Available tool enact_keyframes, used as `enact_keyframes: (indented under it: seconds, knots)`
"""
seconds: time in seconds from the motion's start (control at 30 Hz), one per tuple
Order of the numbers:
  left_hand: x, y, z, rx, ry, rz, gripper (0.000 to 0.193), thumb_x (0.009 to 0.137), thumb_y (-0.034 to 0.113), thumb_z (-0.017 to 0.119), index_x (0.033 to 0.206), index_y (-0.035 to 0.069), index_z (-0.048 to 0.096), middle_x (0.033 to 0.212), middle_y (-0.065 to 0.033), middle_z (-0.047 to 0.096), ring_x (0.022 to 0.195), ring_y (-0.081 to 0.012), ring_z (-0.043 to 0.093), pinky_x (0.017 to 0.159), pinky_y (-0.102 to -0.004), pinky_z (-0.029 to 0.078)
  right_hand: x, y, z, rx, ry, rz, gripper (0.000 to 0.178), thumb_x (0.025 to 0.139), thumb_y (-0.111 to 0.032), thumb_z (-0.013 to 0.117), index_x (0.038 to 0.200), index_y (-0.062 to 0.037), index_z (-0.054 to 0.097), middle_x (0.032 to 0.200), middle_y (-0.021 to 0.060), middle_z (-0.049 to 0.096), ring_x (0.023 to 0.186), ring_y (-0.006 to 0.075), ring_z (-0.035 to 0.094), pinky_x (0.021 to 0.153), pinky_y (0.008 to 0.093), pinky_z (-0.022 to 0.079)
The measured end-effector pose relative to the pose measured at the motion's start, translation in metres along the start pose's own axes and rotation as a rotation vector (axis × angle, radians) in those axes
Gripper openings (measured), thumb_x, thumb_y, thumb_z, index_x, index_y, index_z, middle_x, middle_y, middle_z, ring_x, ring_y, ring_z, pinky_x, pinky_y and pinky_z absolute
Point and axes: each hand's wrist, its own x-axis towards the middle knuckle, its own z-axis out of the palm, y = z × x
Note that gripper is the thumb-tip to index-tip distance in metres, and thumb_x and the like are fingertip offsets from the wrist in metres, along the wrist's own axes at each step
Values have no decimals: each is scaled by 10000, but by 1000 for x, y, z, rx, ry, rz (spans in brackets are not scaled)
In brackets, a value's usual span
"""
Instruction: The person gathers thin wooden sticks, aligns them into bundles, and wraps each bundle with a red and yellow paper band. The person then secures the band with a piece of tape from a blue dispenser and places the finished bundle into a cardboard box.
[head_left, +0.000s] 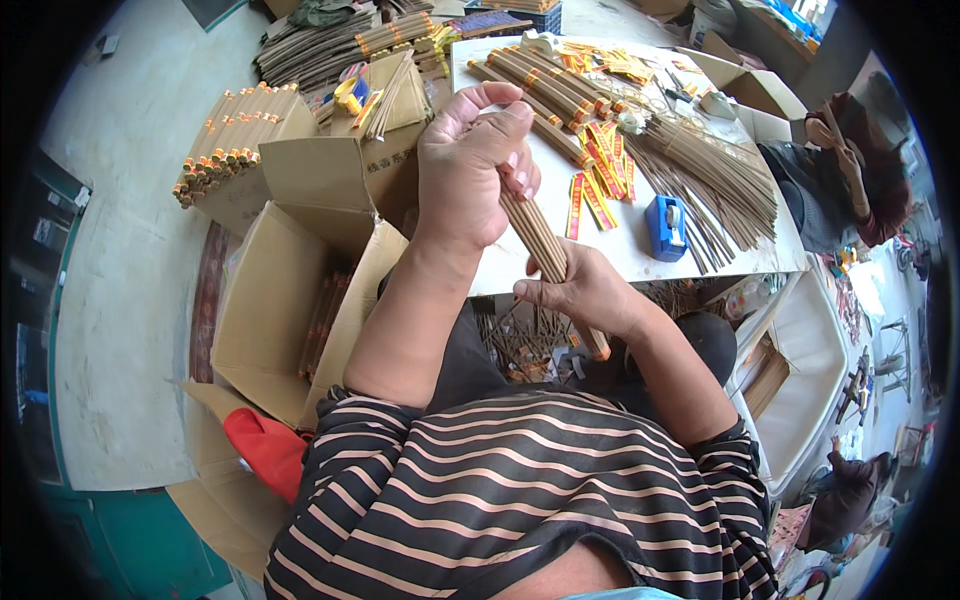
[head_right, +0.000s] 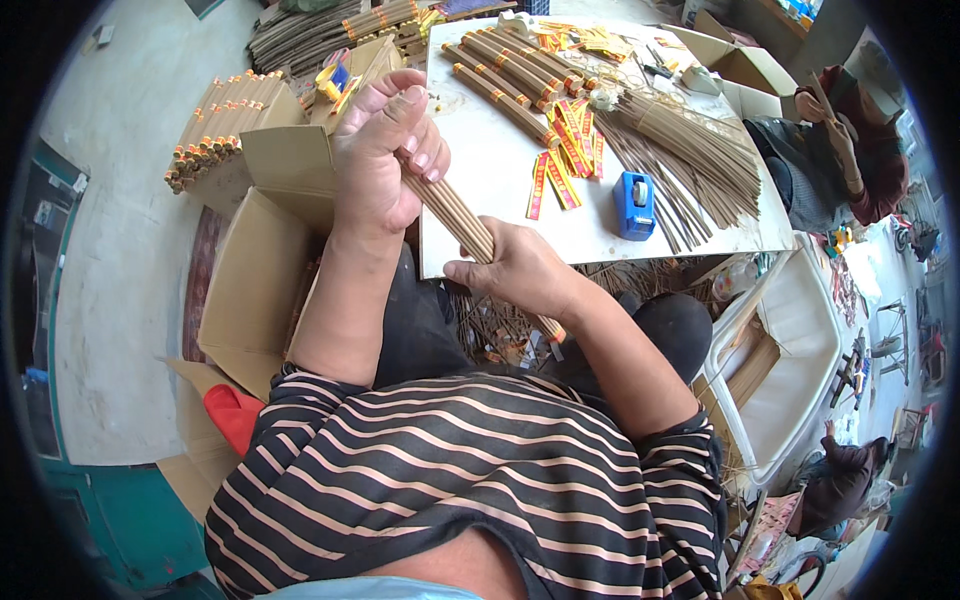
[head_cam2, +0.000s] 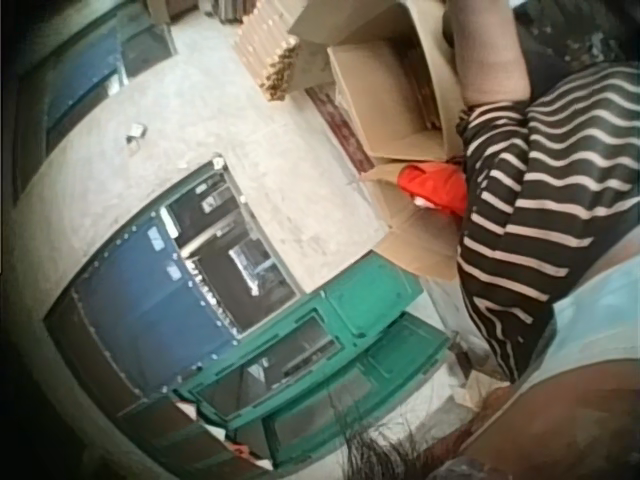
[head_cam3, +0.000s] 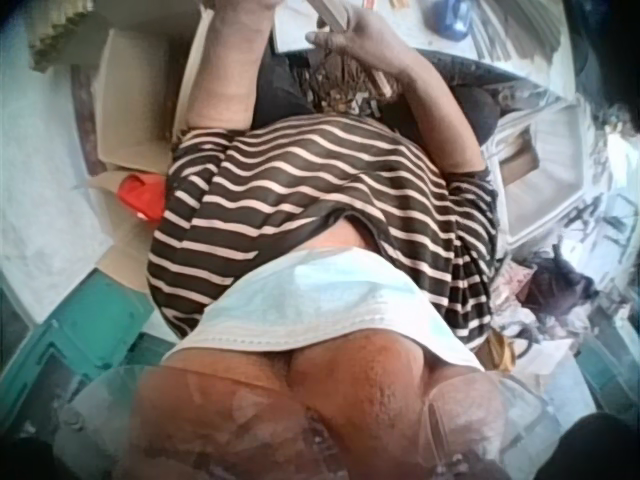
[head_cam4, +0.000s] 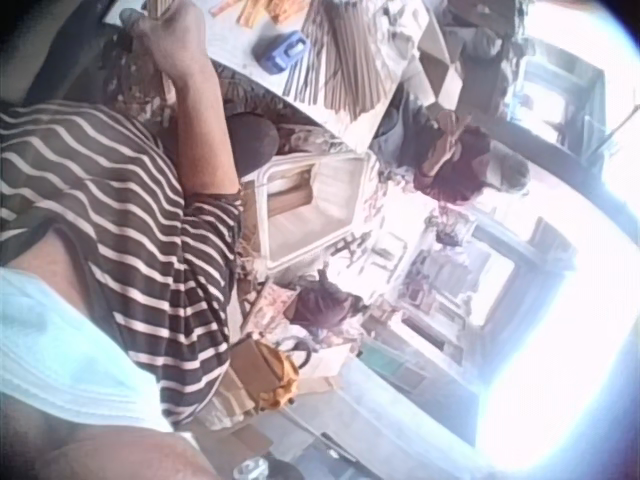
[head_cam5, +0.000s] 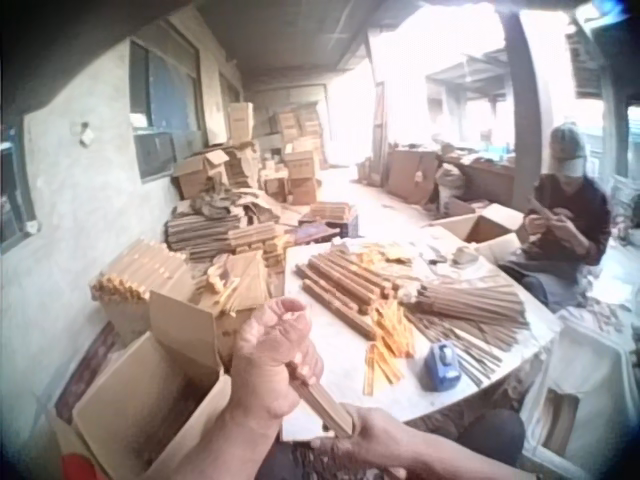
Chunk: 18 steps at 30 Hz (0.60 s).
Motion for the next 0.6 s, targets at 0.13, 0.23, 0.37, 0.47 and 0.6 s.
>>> enact_keyframes:
  seconds: [0.13, 0.23, 0.37, 0.47, 0.6]
  knots:
    - [-4, 9, 36, 282, -68, 198, 254, 823, 58, 608, 1044, -6, 500, 546, 9, 445, 407, -69, 410, 399, -222, 365, 18, -24, -8, -65, 143, -256, 354, 742, -266, 718, 922, -14, 546, 708, 83, 606, 648, 136, 568, 634, 293, 472]
    - [1, 9, 43, 488, -124, 323, 289, 819, 34, 616, 1074, -23, 491, 581, 6, 492, 441, -47, 434, 414, -191, 370, 30, -29, -5, 214, 175, -293, 331, 748, -206, 715, 959, -18, 543, 805, 80, 620, 748, 114, 560, 713, 289, 467]
    - [20, -15, 22, 625, -79, 284, 321, 806, 45, 644, 1088, -3, 497, 614, 6, 516, 465, -34, 446, 432, -177, 384, 49, -15, -8, 228, 161, -190, 289, 774, -173, 690, 980, -26, 551, 850, 72, 620, 795, 100, 543, 748, 280, 457]
    - [18, -10, 26, 657, -101, 297, 318, 807, 43, 640, 1087, -3, 496, 613, -1, 511, 461, -34, 440, 428, -181, 378, 57, -14, -13, 213, 99, -169, 324, 764, -221, 702, 979, -29, 554, 862, 78, 617, 808, 120, 558, 760, 295, 460]
    - [18, 4, 33, 467, -78, 125, 333, 807, 37, 637, 1102, 2, 486, 609, -19, 506, 449, -41, 432, 428, -183, 381, 47, -21, -11, 160, 78, -137, 333, 768, -266, 696, 955, -31, 552, 796, 65, 608, 757, 116, 563, 715, 288, 468]
